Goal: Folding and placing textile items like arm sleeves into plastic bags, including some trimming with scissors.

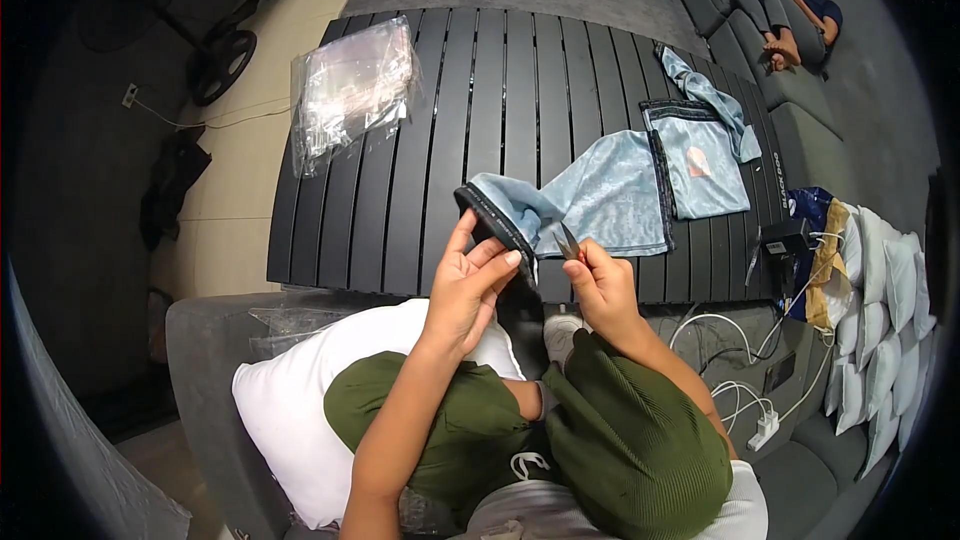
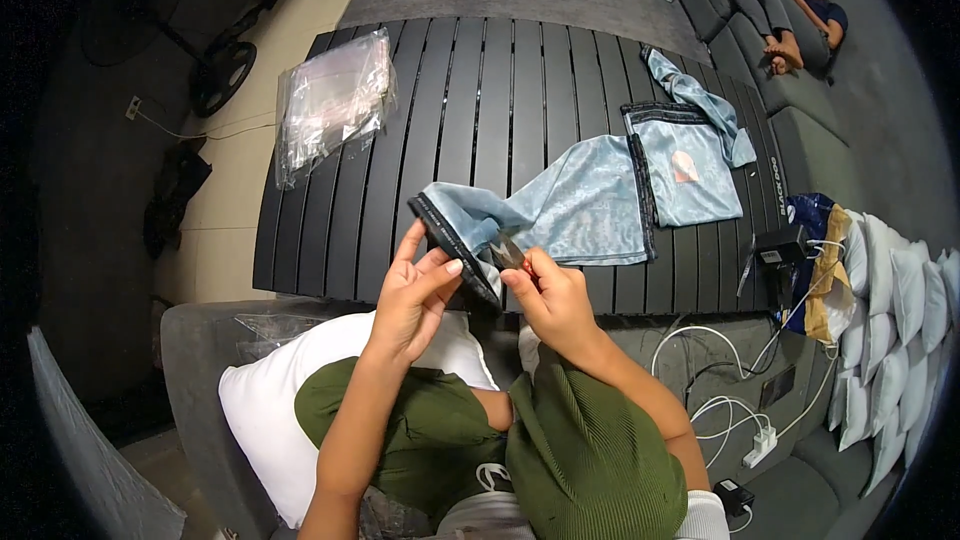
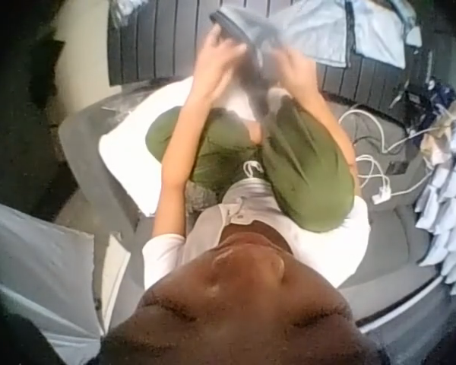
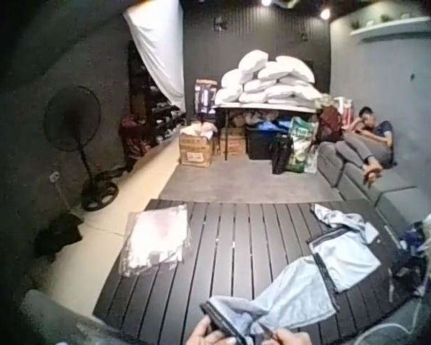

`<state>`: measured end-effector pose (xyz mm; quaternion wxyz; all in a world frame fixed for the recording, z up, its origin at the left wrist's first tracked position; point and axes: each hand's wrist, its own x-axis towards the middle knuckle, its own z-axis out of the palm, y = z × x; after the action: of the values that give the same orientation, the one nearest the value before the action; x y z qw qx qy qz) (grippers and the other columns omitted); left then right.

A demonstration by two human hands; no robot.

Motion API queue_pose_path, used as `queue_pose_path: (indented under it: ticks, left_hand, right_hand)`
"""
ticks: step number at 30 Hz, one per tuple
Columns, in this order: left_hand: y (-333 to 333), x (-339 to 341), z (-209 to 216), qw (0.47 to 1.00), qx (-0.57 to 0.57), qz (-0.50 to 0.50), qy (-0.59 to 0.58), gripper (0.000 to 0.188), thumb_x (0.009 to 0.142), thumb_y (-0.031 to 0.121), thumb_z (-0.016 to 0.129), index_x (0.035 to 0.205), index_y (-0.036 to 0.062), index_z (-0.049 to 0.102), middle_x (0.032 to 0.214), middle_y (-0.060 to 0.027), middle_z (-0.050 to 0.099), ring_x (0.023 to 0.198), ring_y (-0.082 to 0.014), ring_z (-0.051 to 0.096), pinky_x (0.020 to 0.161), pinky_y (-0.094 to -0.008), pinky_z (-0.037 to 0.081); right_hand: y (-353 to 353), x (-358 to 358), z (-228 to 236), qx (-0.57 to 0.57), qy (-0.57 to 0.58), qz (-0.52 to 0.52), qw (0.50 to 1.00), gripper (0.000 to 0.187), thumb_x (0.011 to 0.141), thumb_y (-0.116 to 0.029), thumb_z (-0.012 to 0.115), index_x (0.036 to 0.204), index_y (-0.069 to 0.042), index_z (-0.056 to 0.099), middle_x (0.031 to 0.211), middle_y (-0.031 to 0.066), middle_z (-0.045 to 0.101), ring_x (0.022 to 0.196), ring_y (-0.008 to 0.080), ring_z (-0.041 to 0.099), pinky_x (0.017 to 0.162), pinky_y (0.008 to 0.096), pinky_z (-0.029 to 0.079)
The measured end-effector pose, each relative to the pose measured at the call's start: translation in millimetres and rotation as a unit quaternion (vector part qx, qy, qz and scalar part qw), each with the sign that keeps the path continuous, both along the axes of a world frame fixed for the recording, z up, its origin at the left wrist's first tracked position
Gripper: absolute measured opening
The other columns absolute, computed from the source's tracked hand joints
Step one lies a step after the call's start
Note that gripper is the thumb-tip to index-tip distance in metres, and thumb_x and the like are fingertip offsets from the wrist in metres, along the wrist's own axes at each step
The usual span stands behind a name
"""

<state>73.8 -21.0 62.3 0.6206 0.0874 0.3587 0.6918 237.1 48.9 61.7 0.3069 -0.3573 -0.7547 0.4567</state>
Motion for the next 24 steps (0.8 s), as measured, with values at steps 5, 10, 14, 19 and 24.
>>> queue_pose_path:
  ticks: [5,10,14,19,24]
  left_hand:
    - [0.3,-1.2,-2.5,1.000,-0.019,0.017,-0.006,0.059,0.082,-0.003,0.055,0.131,0.0066,0.026,0.103,-0.0093,0.056,0.094,-0.0146,0.057,0.081,-0.0276,0.048]
    - [-0.3,0.3,3.6,0.998,-0.015,0.049,0.022,0.072,0.082,-0.003,0.055,0.139,0.0111,0.014,0.105,-0.0088,0.056,0.090,-0.0145,0.059,0.074,-0.0270,0.052]
    - [0.0,0.6,3.5,0.997,0.014,0.059,0.055,0.084,0.078,-0.009,0.056,0.141,0.0173,0.006,0.108,-0.0093,0.052,0.086,-0.0124,0.060,0.071,-0.0244,0.054]
    - [0.1,0.3,6.3,0.997,0.018,0.061,0.043,0.086,0.077,-0.011,0.056,0.141,0.0185,0.005,0.111,-0.0116,0.048,0.087,-0.0129,0.060,0.072,-0.0246,0.053]
    - [-1.0,1.9,4.3,0.996,0.051,0.050,0.061,0.087,0.077,-0.012,0.055,0.141,0.0169,0.004,0.107,-0.0147,0.050,0.090,-0.0174,0.060,0.079,-0.0270,0.051]
  right_hand:
    - [-1.1,-1.3,-1.2,-0.008,-0.021,0.030,0.999,0.028,0.087,-0.024,0.057,0.076,-0.001,0.045,0.051,0.0062,0.043,0.044,0.0111,0.038,0.042,0.0258,0.033]
    - [-1.8,-4.9,-1.2,0.008,-0.023,0.037,0.999,0.027,0.086,-0.022,0.059,0.075,-0.001,0.045,0.051,0.0068,0.045,0.043,0.0124,0.042,0.043,0.0258,0.035]
    - [-2.6,-5.3,-0.1,0.020,-0.036,0.041,0.998,0.028,0.085,-0.022,0.060,0.076,-0.002,0.044,0.051,0.0071,0.046,0.042,0.0131,0.043,0.043,0.0258,0.035]
    - [-3.6,-7.0,-2.9,0.039,-0.045,0.052,0.997,0.025,0.085,-0.020,0.059,0.077,-0.001,0.044,0.054,0.0068,0.043,0.045,0.0127,0.040,0.045,0.0253,0.035]
    - [-1.5,-10.5,-6.7,0.117,-0.073,0.053,0.989,0.030,0.082,-0.025,0.063,0.075,-0.002,0.045,0.055,0.0088,0.052,0.044,0.0223,0.054,0.043,0.0296,0.041]
